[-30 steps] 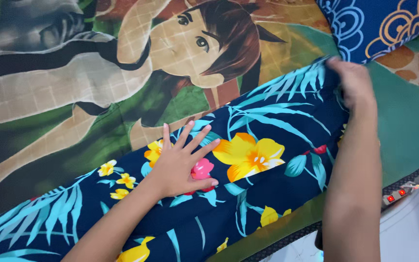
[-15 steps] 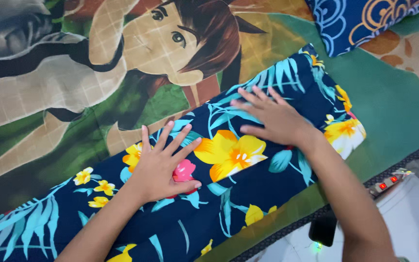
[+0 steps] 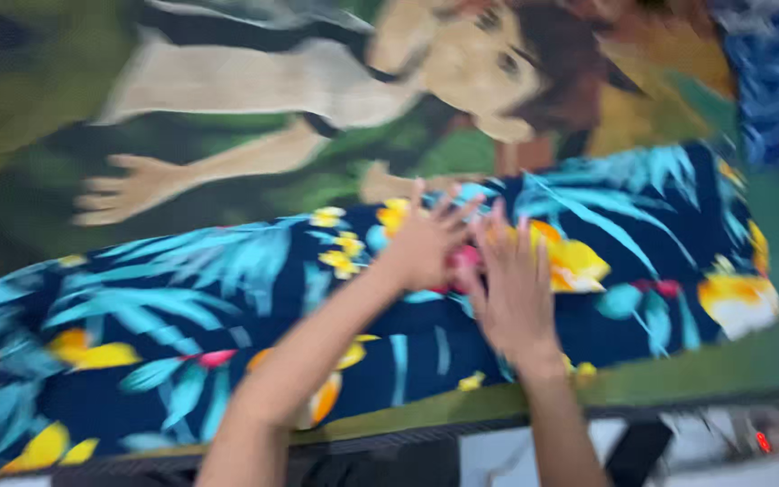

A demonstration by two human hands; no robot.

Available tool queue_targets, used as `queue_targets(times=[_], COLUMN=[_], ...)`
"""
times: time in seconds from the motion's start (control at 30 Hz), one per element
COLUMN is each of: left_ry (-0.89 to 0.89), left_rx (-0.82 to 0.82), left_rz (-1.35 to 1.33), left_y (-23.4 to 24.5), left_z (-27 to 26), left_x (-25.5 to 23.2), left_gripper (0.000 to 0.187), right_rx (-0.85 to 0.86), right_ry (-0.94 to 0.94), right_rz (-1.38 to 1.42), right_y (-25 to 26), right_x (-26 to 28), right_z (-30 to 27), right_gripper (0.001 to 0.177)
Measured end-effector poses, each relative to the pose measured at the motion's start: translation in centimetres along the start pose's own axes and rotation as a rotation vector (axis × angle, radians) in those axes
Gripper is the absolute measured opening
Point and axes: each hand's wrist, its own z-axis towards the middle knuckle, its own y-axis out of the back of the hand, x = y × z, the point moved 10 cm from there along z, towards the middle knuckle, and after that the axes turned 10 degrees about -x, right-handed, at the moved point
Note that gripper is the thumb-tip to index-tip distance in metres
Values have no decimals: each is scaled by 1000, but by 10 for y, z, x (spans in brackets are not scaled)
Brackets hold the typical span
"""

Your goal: The person folds a floral patterned fabric and a white t-shirt on a mattress by hand.

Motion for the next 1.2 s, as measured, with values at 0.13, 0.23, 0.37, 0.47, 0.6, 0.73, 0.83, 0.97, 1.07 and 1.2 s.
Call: queue_targets(times=[0.13,0.23,0.37,0.47,0.6,0.73,0.83,0.97,1.07,1.2], left_ry=[261,304,472,1127,1442,1585,1730,1658,1571,1606], left_rx=[-48,-53,-177,-365,-870,-691,-678,-1025,-1327,-1379], left_rz=[83,-91,-433,-45,435,355,149,-378,-693,-714], left_y=[34,94,226,302,368,357,350,328,310,311], left_z=[-76,-155,-291,-432,-597,-651,-665,-667,-670,-647], left_x=[5,4,8,88,140,182,191,195,190,173], left_gripper=[75,71,66,62,66,71,59,36,28,28], right_rx=[78,58,35,-28,49,284,285,203,189,129], right_ry=[-173,-196,-281,-129,233,372,395,206,99,79], right_rz=[-36,-134,-128,137,578,897,954,722,468,533], right_y=[-8,-2,2,7,1,-38,-73,-118,-142,-163], right_x=[1,-34,2,124,346,512,602,665,673,647], right_z=[-26,-34,-29,-3,9,14,25,52,56,61], right_gripper=[64,66,74,77,72,72,79,101,98,63])
